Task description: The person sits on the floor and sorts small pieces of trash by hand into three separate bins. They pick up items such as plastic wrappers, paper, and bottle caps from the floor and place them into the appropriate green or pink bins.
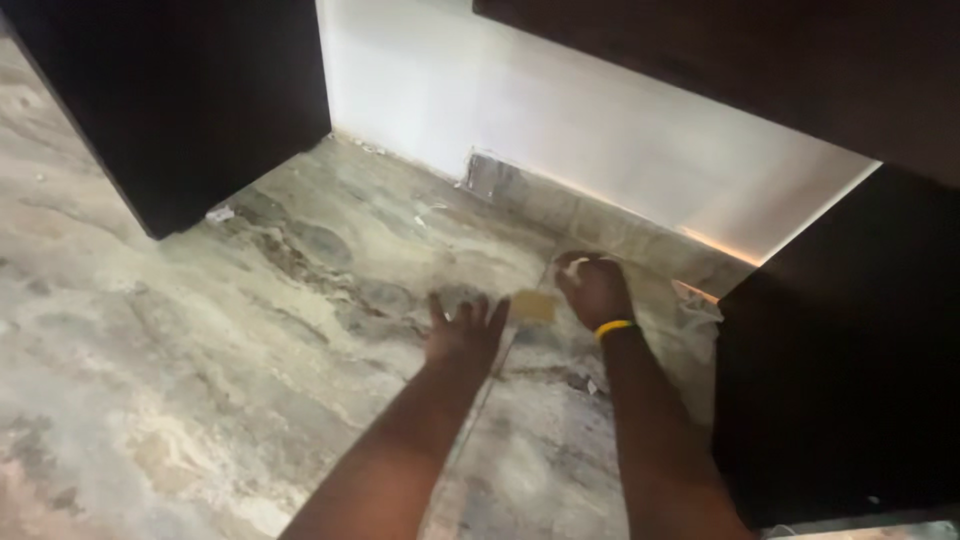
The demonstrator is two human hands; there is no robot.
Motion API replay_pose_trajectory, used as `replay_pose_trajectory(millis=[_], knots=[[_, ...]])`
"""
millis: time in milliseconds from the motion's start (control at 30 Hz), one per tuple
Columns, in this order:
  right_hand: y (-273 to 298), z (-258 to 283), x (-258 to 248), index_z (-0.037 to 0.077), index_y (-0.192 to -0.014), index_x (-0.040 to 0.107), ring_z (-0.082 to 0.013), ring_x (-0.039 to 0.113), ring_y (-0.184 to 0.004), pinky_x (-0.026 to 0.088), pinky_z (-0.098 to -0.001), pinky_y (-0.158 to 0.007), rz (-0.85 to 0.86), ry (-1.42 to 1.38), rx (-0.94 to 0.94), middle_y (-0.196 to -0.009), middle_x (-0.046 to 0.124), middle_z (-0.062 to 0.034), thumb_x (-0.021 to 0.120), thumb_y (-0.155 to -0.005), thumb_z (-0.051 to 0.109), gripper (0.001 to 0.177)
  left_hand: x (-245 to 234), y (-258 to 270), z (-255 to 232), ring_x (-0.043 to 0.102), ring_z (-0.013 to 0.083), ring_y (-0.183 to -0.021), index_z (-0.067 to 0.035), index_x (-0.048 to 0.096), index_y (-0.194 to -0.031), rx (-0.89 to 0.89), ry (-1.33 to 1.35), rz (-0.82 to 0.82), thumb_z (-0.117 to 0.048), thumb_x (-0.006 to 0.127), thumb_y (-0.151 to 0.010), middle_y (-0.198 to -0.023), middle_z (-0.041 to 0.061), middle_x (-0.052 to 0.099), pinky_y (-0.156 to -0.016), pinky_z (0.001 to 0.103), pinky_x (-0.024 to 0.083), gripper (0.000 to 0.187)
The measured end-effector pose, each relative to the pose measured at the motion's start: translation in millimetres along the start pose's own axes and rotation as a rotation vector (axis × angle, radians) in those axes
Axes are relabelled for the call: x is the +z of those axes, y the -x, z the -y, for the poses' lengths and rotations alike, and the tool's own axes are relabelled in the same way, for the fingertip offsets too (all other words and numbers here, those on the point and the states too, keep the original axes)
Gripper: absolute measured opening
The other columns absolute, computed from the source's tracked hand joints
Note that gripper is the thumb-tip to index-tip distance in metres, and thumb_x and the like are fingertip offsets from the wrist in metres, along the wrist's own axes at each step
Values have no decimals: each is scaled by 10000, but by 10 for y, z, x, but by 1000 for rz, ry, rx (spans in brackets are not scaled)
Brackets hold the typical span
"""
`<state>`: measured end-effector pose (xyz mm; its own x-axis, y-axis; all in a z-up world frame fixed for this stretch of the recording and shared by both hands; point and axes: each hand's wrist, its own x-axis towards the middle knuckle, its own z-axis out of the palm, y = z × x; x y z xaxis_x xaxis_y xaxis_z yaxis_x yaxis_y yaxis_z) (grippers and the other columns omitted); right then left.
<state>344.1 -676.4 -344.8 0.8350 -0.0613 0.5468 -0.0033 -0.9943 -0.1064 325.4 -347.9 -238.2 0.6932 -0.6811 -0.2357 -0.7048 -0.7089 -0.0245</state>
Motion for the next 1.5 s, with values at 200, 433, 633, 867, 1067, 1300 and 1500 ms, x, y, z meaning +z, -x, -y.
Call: replay_pose_trajectory(millis=[200, 433, 633, 867, 1067, 1300, 1500], knots=[[765, -1069, -331, 111, -1361, 593, -382, 641, -1109, 451, -566, -1029, 415, 761, 244, -1201, 673, -184, 578, -947, 371, 489, -23, 264, 301, 316, 349, -1519, -289, 2, -1654, 74, 175, 109, -148, 932, -720, -1743, 132, -107, -1161, 514, 423, 1326], [1048, -339, -132, 135, -1385, 535, -300, 622, -1157, 408, -522, -1132, 687, 605, -282, -1236, 671, -146, 568, -881, 303, 532, 168, 157, 408, 514, 407, -1366, -331, 7, -1644, 203, 251, 115, -98, 933, -680, -1739, 116, -80, -1068, 471, 512, 1357], [844, 2084, -266, 33, -1370, 534, -294, 635, -1153, 513, -408, -991, 246, -737, -8, -1274, 648, -172, 664, -903, 128, 494, 541, 391, 378, 566, 407, -1302, -160, -36, -1649, 32, 477, -150, -88, 759, -837, -1591, 223, 333, -1020, 472, 521, 1139], [1001, 3460, -1010, 53, -1305, 557, -271, 677, -1068, 551, -375, -913, 501, -852, 190, -1375, 571, -119, 569, -841, -58, 478, 544, 1598, 601, 591, 338, -1269, -280, 295, -1567, -225, 622, -227, -159, 553, -1019, -1484, 83, 553, -1023, 465, 501, 618], [1058, 3687, -1298, 26, -1171, 668, -293, 644, -1231, 568, -370, -931, 148, -973, 145, -1425, 550, -170, 565, -850, -73, 351, 816, 2680, 659, 505, 369, -1311, -202, 436, -1480, -238, 797, -595, -107, 778, -739, -1501, 132, 414, -1009, 449, 492, 821], [1381, 4037, -1341, -13, -1395, 542, -365, 458, -1398, 282, -490, -1189, 573, -564, -214, -1513, 490, -230, 598, -973, 208, 480, 995, 3039, 695, 432, 439, -1324, -105, 487, -1446, -188, 709, -929, -110, 765, -692, -1464, 219, 420, -1052, 538, 381, 804], [1346, 2553, -545, 3, -1365, 532, -391, 490, -1388, 330, -440, -1212, 62, -753, -9, -1427, 555, -225, 574, -981, 187, 428, 731, 2766, 690, 430, 360, -1388, -186, 603, -1331, -138, 526, -879, -295, 717, -856, -1472, 118, 472, -1118, 665, 245, 500]])
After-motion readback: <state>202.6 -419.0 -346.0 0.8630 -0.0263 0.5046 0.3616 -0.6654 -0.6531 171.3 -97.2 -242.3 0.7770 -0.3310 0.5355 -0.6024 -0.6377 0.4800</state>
